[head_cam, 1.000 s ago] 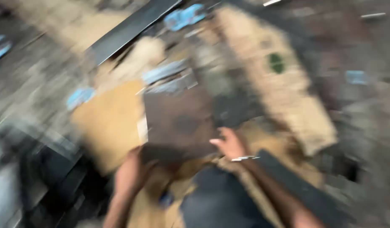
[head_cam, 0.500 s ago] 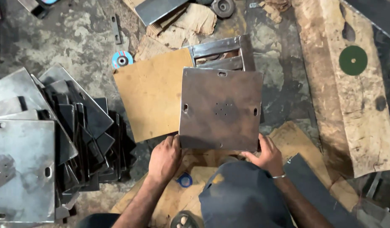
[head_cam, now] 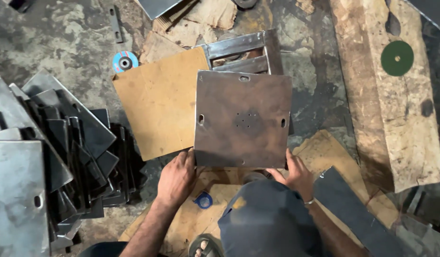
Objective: The person picks up square metal plates from a pile on the floor and stacks them one by one. They handle the plates by hand, aligning them into a neat stack while surrounded by other metal parts and tools.
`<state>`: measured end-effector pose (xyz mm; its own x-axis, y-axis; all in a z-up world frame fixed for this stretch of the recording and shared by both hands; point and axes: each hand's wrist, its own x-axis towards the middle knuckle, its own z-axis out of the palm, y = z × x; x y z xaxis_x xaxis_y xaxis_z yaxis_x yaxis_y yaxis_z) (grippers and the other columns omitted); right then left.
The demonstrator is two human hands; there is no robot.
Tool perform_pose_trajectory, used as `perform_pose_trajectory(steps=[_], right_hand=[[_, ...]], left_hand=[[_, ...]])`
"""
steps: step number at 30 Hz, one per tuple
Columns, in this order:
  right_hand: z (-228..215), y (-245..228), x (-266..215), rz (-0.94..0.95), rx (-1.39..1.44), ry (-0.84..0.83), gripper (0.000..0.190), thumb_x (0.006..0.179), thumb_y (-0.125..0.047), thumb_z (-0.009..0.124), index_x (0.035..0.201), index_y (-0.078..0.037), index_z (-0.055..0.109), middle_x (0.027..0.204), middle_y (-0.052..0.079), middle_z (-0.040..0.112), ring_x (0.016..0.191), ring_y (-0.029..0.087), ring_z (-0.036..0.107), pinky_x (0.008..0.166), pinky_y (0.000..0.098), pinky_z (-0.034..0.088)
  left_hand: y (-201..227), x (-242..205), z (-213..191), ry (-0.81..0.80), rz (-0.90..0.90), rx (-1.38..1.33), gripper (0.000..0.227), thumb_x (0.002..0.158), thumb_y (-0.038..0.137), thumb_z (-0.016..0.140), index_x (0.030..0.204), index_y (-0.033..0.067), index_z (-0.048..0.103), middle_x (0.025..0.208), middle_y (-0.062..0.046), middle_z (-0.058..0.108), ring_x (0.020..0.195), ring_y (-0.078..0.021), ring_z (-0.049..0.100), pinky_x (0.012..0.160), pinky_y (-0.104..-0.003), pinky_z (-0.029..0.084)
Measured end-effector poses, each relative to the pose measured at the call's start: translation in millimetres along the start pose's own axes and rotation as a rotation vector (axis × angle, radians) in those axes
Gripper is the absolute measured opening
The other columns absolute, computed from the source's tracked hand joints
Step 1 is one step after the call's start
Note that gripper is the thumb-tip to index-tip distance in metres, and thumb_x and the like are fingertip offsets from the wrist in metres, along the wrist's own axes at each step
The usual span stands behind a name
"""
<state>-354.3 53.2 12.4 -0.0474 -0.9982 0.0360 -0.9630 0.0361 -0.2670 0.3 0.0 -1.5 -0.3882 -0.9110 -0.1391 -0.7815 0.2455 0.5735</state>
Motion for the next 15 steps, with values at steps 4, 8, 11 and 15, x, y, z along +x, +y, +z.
perform_pose_trajectory(steps=[4, 8, 11, 15], right_hand=[[0, 1, 0, 0.038, 0.039, 0.006, 0.08, 0.069, -0.042, 0.09, 0.13, 0.003, 0.064, 0.096, 0.015, 0.07, 0.084, 0.032, 0.07, 0.069, 0.0411, 0.056], [4, 9, 3, 0.004, 0.086, 0.03, 0.077, 0.067, -0.04, 0.092, 0.127, 0.001, 0.067, 0.093, 0.012, 0.071, 0.082, 0.028, 0.07, 0.068, 0.0383, 0.056], [9, 22, -2, -0.018, 0.089, 0.029, 0.075, 0.066, -0.04, 0.093, 0.125, 0.0, 0.068, 0.09, 0.01, 0.071, 0.08, 0.026, 0.07, 0.068, 0.0371, 0.056], [13, 22, -4, -0.029, 0.077, 0.046, 0.076, 0.066, -0.041, 0.094, 0.124, 0.0, 0.068, 0.09, 0.009, 0.071, 0.079, 0.025, 0.071, 0.068, 0.0368, 0.057]], left_hand=[[1, 4, -5, 0.036, 0.039, -0.007, 0.055, 0.084, 0.023, 0.07, 0.128, -0.0057, 0.055, 0.098, -0.018, 0.062, 0.093, -0.0336, 0.065, 0.08, -0.042, 0.054], [-1, 4, -7, 0.017, 0.035, 0.005, 0.055, 0.085, 0.023, 0.07, 0.13, -0.0058, 0.055, 0.097, -0.018, 0.062, 0.092, -0.0333, 0.065, 0.079, -0.042, 0.054], [5, 4, -8, 0.014, 0.02, -0.004, 0.054, 0.086, 0.024, 0.07, 0.128, -0.0063, 0.055, 0.096, -0.018, 0.062, 0.092, -0.0329, 0.065, 0.079, -0.042, 0.054], [11, 1, -5, 0.027, -0.007, 0.024, 0.052, 0.085, 0.02, 0.068, 0.127, -0.0071, 0.055, 0.097, -0.018, 0.062, 0.093, -0.0323, 0.065, 0.079, -0.041, 0.055]])
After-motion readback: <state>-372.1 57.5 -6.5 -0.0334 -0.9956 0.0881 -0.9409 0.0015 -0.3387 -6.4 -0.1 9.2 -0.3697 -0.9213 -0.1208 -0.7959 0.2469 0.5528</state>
